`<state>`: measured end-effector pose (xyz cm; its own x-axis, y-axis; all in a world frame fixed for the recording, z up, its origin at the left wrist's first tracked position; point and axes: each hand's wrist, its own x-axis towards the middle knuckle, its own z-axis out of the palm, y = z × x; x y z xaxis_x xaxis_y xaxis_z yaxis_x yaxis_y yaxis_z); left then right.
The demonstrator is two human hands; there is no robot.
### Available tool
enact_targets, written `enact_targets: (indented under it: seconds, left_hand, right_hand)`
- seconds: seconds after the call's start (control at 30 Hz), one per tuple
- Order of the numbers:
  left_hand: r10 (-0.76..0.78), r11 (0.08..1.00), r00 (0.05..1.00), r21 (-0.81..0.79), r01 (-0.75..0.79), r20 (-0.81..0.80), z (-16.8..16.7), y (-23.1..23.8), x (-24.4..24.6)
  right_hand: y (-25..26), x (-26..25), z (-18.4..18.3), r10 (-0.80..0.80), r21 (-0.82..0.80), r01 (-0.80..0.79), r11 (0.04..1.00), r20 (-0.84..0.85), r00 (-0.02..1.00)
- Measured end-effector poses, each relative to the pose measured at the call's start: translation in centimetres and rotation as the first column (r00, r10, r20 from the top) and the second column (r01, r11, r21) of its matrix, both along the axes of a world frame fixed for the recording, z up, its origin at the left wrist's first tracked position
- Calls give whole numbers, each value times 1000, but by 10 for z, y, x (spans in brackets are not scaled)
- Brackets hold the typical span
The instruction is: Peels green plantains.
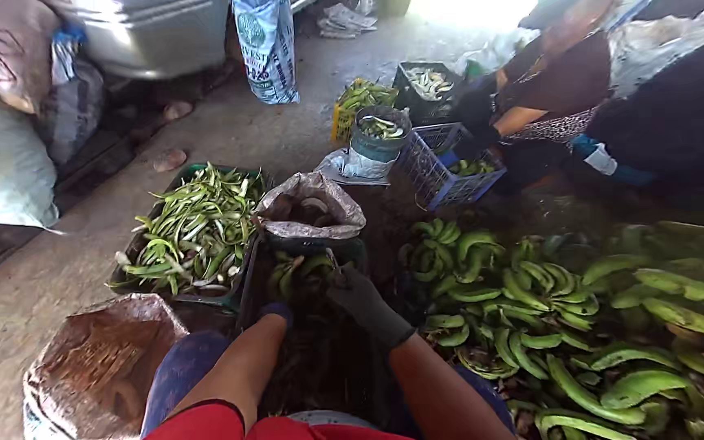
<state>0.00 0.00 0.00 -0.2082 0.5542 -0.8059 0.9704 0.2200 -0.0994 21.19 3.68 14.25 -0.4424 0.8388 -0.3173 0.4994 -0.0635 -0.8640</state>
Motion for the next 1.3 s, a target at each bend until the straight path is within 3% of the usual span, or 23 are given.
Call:
enact_targets:
  seconds: [0.07,0.13,0.3,0.4,0.5,0.57,0.67,0.73,0.83,0.97,1.03,1.13,1.23,1.3]
  left_hand:
    - [18,994,998,106,-24,65,7,2,-1]
    - [-11,981,998,196,-3,68,26,7,-1]
    - [-198,885,980,436,165,31,92,9,10]
    - [-292,782,956,577,236,5,144,-9,16]
    - [-395,597,918,747,293,-44,180,-34,14]
    - [-471,420,873,838,348,-127,189,-47,13]
    - [-530,88,819,947,309,-218,185,-54,9]
    - [-555,1,827,994,108,-89,179,-53,2]
    - [-521,62,814,962,-266,258,167,-46,-1]
    - [-218,493,757,739,-459,615,145,-30,-7]
    - [-119,658,812,658,-366,571,138,-22,-10]
    - [-85,798,940,587,-135,331,140,-19,2]
    - [-153,828,973,560,30,175,154,-18,22]
    - [-196,824,974,558,101,113,163,-19,27]
  right_hand:
    - [5,-1,-7,54,84,-69,994,171,984]
    - [9,-4,-13,70,125,-101,987,236,969]
    - [3,-11,-28,129,117,-163,980,257,958]
    - [-5,-15,-31,153,86,-169,982,160,975]
    - [-18,-13,-17,106,16,-105,994,-173,979]
    - [-30,-12,-3,53,-77,-85,993,-342,938]
    - [-39,-10,15,61,-65,-87,994,-337,939]
    - [-41,-8,32,121,26,-118,993,-203,972]
    - [-34,-8,52,106,173,-114,978,55,993]
    - [-27,-12,29,-38,197,14,980,122,992]
    - [-25,-13,4,-57,185,17,983,214,975]
    - [-13,-15,-14,-49,146,-20,989,460,887]
    - [3,-18,-24,-84,196,-57,979,641,763]
    - [8,-23,-28,-84,218,-88,972,670,737]
